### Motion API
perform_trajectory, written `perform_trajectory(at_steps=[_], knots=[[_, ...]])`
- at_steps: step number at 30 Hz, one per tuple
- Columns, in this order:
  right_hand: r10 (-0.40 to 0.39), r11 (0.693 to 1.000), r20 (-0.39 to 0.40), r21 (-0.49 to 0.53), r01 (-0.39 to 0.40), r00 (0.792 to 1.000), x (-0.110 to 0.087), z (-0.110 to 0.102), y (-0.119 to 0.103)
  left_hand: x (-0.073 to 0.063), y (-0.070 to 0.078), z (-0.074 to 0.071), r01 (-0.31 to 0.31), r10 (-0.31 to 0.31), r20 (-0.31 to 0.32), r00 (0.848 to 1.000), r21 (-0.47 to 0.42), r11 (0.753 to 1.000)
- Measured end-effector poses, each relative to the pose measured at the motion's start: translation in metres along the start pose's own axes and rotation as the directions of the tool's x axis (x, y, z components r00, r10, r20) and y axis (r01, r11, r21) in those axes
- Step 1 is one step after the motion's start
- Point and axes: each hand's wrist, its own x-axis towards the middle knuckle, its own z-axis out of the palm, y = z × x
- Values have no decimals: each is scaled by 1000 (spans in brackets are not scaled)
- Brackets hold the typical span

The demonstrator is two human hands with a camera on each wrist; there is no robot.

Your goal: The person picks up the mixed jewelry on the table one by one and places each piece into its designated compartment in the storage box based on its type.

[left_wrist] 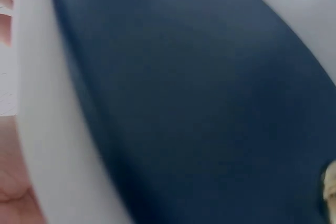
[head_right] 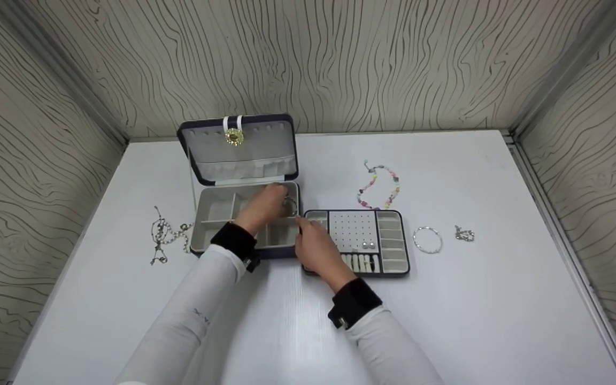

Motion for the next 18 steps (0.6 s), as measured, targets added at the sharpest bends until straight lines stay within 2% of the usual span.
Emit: perform_trajectory(at_steps=[8, 12, 15, 18], knots=[[22, 1000, 9, 0, -22, 1000, 0, -1, 0, -2, 0, 3, 32, -33, 72, 997, 22, 999], [20, 1000, 9, 4, -20, 1000, 0, -1, 0, -5, 4, 0, 45, -48, 102, 994, 28, 999], [14, 1000, 1, 0, -14, 1000, 0, 0, 0, -10, 8, -6, 42, -44, 103, 994, 27, 999], [10, 1000, -3, -6, -10, 1000, 0, 1, 0, -19, 10, -12, 25, -27, 73, 997, 30, 999]])
